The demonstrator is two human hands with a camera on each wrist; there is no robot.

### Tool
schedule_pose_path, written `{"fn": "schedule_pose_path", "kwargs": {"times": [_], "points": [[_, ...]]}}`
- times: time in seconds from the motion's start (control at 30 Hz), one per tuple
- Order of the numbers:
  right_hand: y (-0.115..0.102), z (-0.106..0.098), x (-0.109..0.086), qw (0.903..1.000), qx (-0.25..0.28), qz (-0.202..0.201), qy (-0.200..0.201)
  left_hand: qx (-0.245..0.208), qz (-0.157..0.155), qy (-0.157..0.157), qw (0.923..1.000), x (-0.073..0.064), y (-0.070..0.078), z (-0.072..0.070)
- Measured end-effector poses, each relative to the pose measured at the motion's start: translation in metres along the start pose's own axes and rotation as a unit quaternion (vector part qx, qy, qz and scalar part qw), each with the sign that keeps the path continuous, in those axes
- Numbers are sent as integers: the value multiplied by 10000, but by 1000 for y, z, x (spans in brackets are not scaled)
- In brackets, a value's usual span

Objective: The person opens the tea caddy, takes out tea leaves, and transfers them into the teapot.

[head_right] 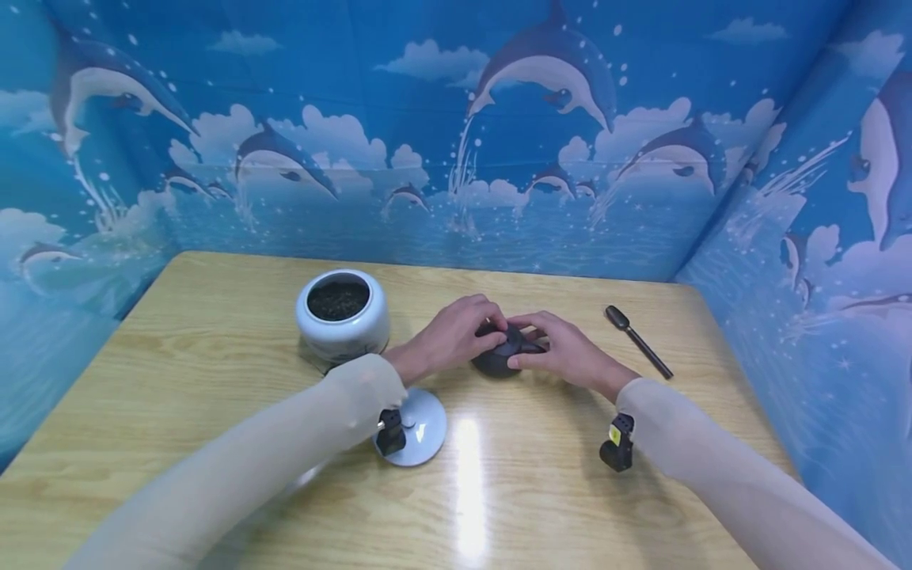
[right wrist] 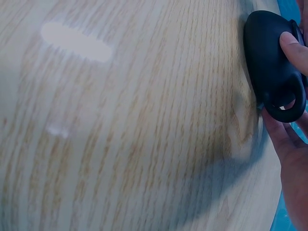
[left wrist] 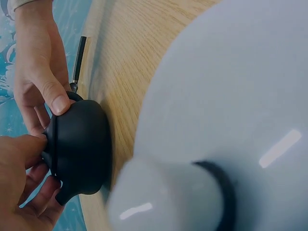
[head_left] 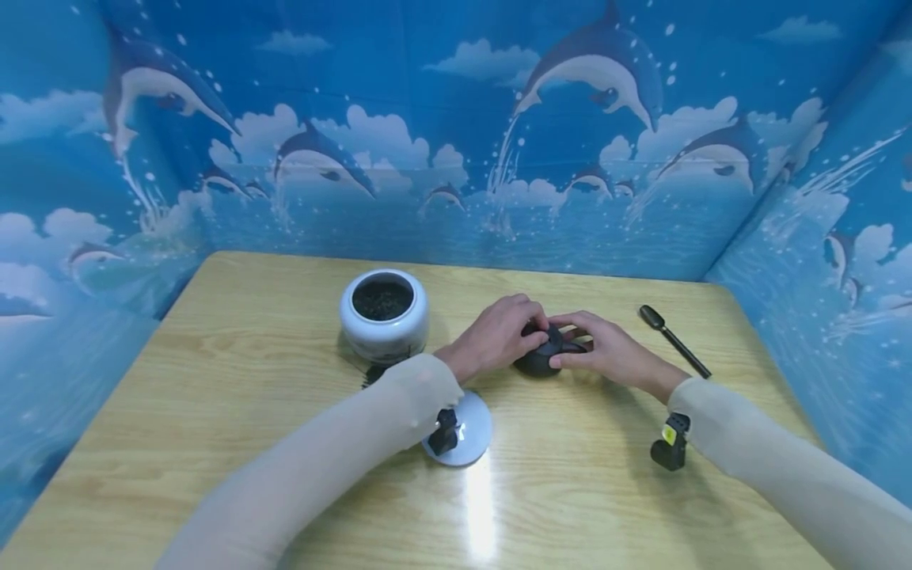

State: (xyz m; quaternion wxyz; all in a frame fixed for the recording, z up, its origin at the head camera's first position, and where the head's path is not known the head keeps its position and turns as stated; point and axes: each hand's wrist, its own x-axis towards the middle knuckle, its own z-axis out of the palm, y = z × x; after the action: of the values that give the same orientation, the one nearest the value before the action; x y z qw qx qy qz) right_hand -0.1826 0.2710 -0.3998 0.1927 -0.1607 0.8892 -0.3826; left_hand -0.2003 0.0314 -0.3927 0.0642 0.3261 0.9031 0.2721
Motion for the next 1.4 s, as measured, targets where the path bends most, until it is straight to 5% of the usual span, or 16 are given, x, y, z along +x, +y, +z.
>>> {"fn": "schedule_pose_path", "kwargs": {"times": [0.33, 0.6, 0.9, 1.17, 1.4], "points": [[-3, -2, 2, 9999, -1, -135, 28, -165, 0, -34, 9999, -11, -1, -29], [-18, -12, 5, 9986, -19, -441, 300, 105, -33, -8, 9999, -30, -4, -76], [-44, -10, 11, 9966, -80, -697, 438, 134, -430, 295, 9985, -60, -30, -126], [-72, 7, 24, 9951, 124, -955, 247, 198, -620, 551, 9964, -88, -57, -150], [-94, 28, 50, 9927, 369, -1151, 38, 137, -921, 588, 9939, -116, -69, -157]]}}
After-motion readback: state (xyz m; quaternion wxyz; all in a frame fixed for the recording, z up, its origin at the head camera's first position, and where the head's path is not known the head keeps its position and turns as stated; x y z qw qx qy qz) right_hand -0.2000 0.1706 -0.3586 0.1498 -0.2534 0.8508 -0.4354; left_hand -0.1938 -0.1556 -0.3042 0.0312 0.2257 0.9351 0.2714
